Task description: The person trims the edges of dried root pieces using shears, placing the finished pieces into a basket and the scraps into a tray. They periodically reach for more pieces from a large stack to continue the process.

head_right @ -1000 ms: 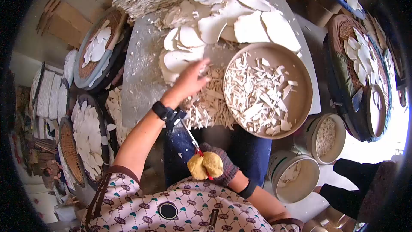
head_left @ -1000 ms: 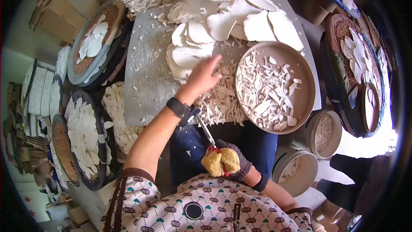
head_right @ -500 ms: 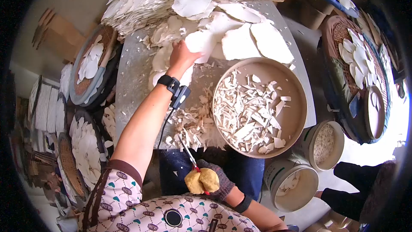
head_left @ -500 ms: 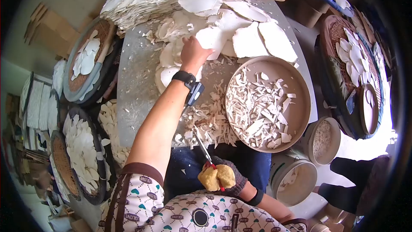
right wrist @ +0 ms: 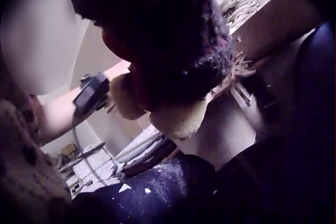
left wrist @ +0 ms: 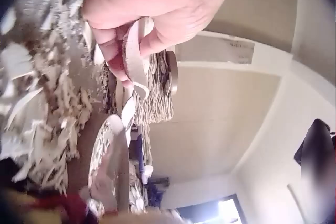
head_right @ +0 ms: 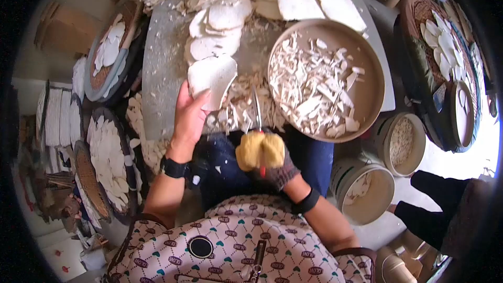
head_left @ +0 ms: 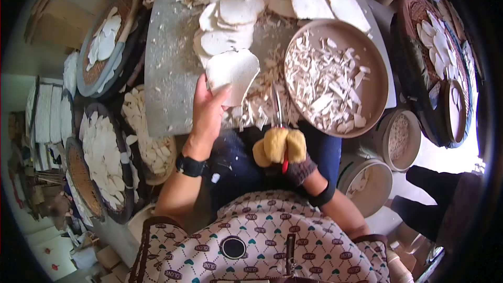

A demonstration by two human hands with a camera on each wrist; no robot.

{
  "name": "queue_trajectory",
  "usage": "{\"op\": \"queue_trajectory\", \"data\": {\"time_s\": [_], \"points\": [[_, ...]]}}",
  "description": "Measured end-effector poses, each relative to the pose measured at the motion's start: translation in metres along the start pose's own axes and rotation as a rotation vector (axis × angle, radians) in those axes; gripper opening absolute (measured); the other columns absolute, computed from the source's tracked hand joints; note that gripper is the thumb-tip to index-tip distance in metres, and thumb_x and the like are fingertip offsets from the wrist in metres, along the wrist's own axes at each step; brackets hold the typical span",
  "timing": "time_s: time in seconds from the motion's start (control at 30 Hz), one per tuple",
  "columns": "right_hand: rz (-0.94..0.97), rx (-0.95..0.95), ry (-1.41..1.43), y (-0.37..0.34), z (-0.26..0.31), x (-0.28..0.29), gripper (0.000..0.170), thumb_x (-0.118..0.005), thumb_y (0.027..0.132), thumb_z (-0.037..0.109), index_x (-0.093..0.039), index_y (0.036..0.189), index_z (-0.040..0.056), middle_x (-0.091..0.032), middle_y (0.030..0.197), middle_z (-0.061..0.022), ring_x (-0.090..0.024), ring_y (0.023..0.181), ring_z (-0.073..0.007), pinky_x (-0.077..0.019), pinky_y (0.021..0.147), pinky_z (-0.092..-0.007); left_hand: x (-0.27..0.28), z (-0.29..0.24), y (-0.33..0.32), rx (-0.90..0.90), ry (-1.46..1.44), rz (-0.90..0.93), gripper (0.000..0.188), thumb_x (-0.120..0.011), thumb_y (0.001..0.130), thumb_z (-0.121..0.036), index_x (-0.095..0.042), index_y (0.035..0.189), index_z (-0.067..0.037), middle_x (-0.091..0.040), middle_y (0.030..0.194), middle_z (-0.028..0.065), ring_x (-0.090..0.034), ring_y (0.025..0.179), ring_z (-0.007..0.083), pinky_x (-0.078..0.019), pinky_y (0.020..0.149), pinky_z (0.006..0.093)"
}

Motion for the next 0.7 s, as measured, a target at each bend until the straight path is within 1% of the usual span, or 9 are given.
{"op": "queue_trajectory", "data": {"time_s": [0.03, 0.07, 0.17, 0.2, 0.3, 0.37, 0.43, 0.57, 0.7], "points": [[-0.008, -0.018, 0.093, 0.006, -0.004, -0.004, 0.033, -0.045, 0.087, 0.022, -0.050, 0.109, -0.0018, -0.057, 0.106, -0.0136, -0.054, 0.100, -0.0287, -0.0434, 0.086, -0.0403, 0.001, -0.002, -0.016, -0.049, 0.001, -0.015, 0.052, -0.050, 0.081, 0.004, -0.031, 0.129, -0.003, -0.047, 0.121, 0.0111, -0.049, 0.109, 0.0203, -0.0426, 0.090, 0.0330], [-0.127, -0.066, -0.456, 0.004, -0.006, 0.002, 0.033, -0.045, 0.087, 0.022, -0.050, 0.109, -0.0022, -0.056, 0.107, -0.0141, -0.054, 0.100, -0.0296, -0.0435, 0.086, -0.0408, 0.005, -0.003, -0.030, -0.123, -0.011, -0.020, 0.060, -0.051, 0.079, 0.005, -0.026, 0.133, -0.004, -0.043, 0.126, 0.0108, -0.045, 0.114, 0.0206, -0.0376, 0.095, 0.0335], [-0.011, -0.011, -1.627, -0.001, -0.011, 0.006, 0.035, -0.043, 0.088, 0.022, -0.048, 0.111, -0.0024, -0.056, 0.109, -0.0134, -0.053, 0.104, -0.0271, -0.0419, 0.090, -0.0392, 0.021, 0.001, -0.058, -0.273, 0.101, -0.105, 0.069, -0.051, 0.080, 0.007, -0.014, 0.137, -0.002, -0.030, 0.134, 0.0127, -0.039, 0.117, 0.0191, -0.0362, 0.096, 0.0312], [0.015, 0.020, -1.574, -0.003, -0.019, 0.006, 0.034, -0.044, 0.088, 0.022, -0.049, 0.112, -0.0019, -0.056, 0.109, -0.0127, -0.053, 0.105, -0.0258, -0.0414, 0.091, -0.0384, 0.021, 0.000, -0.065, -0.303, 0.152, -0.121, 0.069, -0.051, 0.080, 0.007, -0.013, 0.137, -0.002, -0.029, 0.134, 0.0130, -0.039, 0.118, 0.0191, -0.0360, 0.096, 0.0311], [-0.167, -0.127, -0.692, 0.003, -0.039, 0.028, 0.028, -0.046, 0.088, 0.016, -0.051, 0.110, 0.0002, -0.058, 0.107, -0.0110, -0.055, 0.102, -0.0215, -0.0425, 0.091, -0.0348, 0.018, -0.003, -0.080, -0.359, 0.266, -0.147, 0.069, -0.051, 0.081, 0.005, -0.013, 0.137, -0.002, -0.029, 0.134, 0.0135, -0.037, 0.119, 0.0194, -0.0339, 0.098, 0.0312], [-0.234, -0.171, -0.912, 0.001, -0.028, 0.024, 0.026, -0.048, 0.086, 0.013, -0.053, 0.108, 0.0004, -0.059, 0.105, -0.0117, -0.057, 0.099, -0.0218, -0.0449, 0.087, -0.0343, 0.016, -0.002, -0.086, -0.352, 0.293, -0.150, 0.067, -0.053, 0.082, 0.001, -0.015, 0.137, -0.002, -0.033, 0.132, 0.0135, -0.035, 0.120, 0.0200, -0.0304, 0.100, 0.0322], [-0.192, -0.086, -1.327, 0.002, -0.020, 0.025, 0.022, -0.050, 0.083, 0.010, -0.056, 0.103, 0.0024, -0.061, 0.099, -0.0119, -0.059, 0.093, -0.0224, -0.0475, 0.081, -0.0318, 0.014, -0.001, -0.090, -0.363, 0.327, -0.128, 0.064, -0.052, 0.083, 0.002, -0.016, 0.136, -0.001, -0.032, 0.132, 0.0137, -0.036, 0.120, 0.0198, -0.0320, 0.099, 0.0317], [-0.143, 0.089, -1.572, 0.004, -0.008, 0.003, 0.020, -0.058, 0.077, 0.012, -0.059, 0.096, 0.0050, -0.062, 0.089, -0.0116, -0.059, 0.085, -0.0263, -0.0479, 0.074, -0.0333, 0.018, 0.004, -0.089, -0.388, 0.379, -0.082, 0.059, -0.049, 0.084, 0.003, -0.019, 0.135, -0.001, -0.035, 0.130, 0.0127, -0.039, 0.117, 0.0186, -0.0356, 0.096, 0.0306], [-0.065, 0.094, -1.689, 0.002, -0.008, -0.013, 0.023, -0.061, 0.073, 0.013, -0.059, 0.095, 0.0062, -0.061, 0.087, -0.0117, -0.058, 0.082, -0.0286, -0.0475, 0.071, -0.0348, 0.025, 0.008, -0.086, -0.341, 0.401, -0.070, 0.056, -0.049, 0.085, 0.000, -0.021, 0.134, -0.001, -0.041, 0.126, 0.0117, -0.042, 0.114, 0.0176, -0.0362, 0.095, 0.0303]]}}
Point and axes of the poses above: each hand's wrist, its own y-axis towards the middle knuckle, its own x-axis out of the back of the hand, z = x × y, the point moved 10 cm from there along y, towards the middle knuckle
